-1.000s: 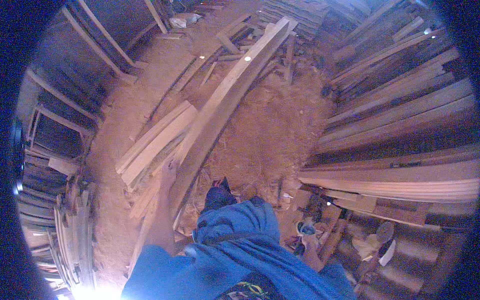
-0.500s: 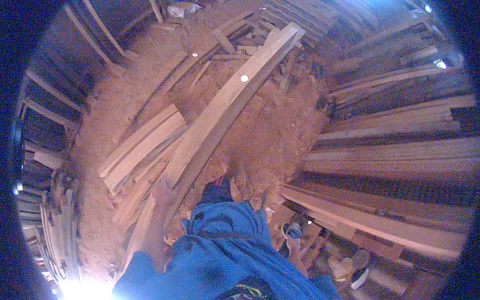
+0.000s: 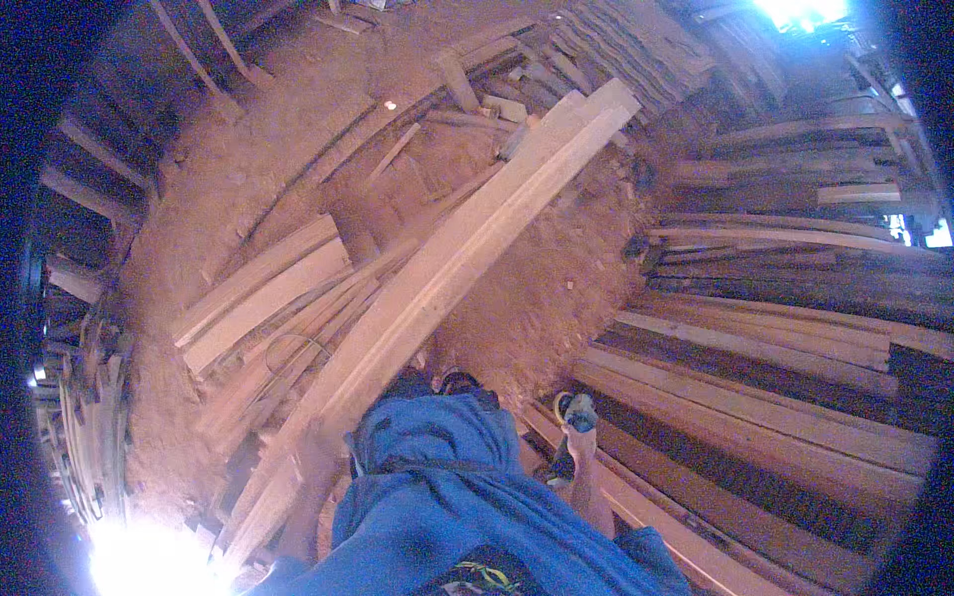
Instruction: The person smooths a long wooden plank using an electric sander, then switches to a hand plane to further refine the surface. They adjust the hand plane with a hammer before continuing to plane the wood.
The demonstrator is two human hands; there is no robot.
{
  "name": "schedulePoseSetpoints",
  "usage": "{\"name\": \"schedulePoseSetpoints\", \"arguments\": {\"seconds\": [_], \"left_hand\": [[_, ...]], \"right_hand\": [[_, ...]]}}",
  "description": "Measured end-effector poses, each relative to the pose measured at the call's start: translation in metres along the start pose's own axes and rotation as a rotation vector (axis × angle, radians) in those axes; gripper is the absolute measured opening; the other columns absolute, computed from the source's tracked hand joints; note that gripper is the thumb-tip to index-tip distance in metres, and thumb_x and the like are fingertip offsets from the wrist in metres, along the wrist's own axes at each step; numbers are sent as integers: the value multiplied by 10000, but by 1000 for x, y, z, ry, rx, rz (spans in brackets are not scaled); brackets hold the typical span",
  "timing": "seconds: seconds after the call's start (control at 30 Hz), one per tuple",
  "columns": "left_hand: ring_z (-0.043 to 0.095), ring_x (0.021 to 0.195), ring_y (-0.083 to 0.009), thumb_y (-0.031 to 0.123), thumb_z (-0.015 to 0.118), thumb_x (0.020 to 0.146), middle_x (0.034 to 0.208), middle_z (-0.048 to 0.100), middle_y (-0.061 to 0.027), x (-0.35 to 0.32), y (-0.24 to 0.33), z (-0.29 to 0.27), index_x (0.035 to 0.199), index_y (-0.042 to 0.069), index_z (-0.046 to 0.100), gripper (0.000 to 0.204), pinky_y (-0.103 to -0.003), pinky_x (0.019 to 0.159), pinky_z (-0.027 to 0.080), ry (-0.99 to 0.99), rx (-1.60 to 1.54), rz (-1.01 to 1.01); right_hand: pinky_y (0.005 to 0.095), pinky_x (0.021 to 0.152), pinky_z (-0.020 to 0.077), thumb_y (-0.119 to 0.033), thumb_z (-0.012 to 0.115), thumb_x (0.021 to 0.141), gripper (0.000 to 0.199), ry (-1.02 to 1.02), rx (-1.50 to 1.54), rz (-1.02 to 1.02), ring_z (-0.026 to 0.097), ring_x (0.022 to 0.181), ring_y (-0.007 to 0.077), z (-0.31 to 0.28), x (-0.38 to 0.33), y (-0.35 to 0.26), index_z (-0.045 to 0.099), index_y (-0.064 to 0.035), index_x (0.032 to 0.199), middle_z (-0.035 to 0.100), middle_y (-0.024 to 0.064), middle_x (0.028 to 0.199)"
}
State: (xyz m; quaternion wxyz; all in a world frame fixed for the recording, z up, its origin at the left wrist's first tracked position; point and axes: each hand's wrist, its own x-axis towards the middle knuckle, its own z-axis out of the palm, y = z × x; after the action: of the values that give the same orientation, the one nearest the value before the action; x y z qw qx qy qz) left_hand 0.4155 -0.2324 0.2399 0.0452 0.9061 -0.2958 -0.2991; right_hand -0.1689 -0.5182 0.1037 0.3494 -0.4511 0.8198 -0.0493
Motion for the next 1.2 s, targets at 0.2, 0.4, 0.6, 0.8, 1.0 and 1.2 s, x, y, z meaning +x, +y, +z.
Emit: {"name": "schedulePoseSetpoints", "arguments": {"seconds": [0.2, 0.4, 0.6, 0.8, 1.0, 1.2], "left_hand": [[644, 1179, -432, 109, 752, 783, 1277, 678, -222, 12, 29, -13, 1394, 130, 607, 629, -501, 1000, 528, 94, -97, 86], [700, 1002, -436, 88, 674, 765, 1134, 719, -215, 75, 87, -55, 1337, 167, 650, 578, -518, 867, 571, 163, -196, 116], [627, 1227, -397, -2, 585, 802, 1313, 672, -173, 122, 150, -30, 1373, 100, 631, 582, -491, 1049, 514, 517, -146, 252], [511, 1377, -371, 63, 656, 829, 1479, 562, -134, 103, 198, 19, 1445, 88, 570, 622, -487, 1160, 420, 590, 39, 288], [414, 1440, -387, 354, 829, 779, 1527, 478, -196, 87, 243, 37, 1570, 95, 393, 940, -518, 1241, 274, 439, -46, 88], [373, 1444, -432, 483, 922, 587, 1549, 403, -226, 143, 259, 20, 1608, 110, 299, 1253, -549, 1239, 250, 300, 95, 49]], "right_hand": [[425, 833, 565, -317, 900, 708, 635, 12, -79, -48, 735, 877, 255, -1, 45, -54, 664, 2, 1203, 734, 166, 1067], [392, 976, 511, -252, 877, 691, 707, -152, -88, -132, 671, 1097, 282, -30, 61, -106, 598, 6, 1287, 713, 118, 1186], [368, 901, 519, -157, 821, 761, 369, -185, -78, -472, 681, 946, 240, -54, 115, -103, 720, -35, 1094, 737, 48, 1034], [386, 932, 510, -188, 821, 773, 476, -204, -385, -385, 665, 1012, 279, -78, 179, -110, 654, -17, 1185, 712, 91, 1105], [403, 978, 497, -218, 823, 775, 615, -333, -407, -385, 646, 1102, 326, -78, 243, -136, 577, 7, 1292, 683, 146, 1197], [437, 1032, 484, -290, 813, 855, 758, -403, -443, -360, 617, 1202, 357, -64, 304, -180, 459, 40, 1438, 638, 209, 1328]]}}
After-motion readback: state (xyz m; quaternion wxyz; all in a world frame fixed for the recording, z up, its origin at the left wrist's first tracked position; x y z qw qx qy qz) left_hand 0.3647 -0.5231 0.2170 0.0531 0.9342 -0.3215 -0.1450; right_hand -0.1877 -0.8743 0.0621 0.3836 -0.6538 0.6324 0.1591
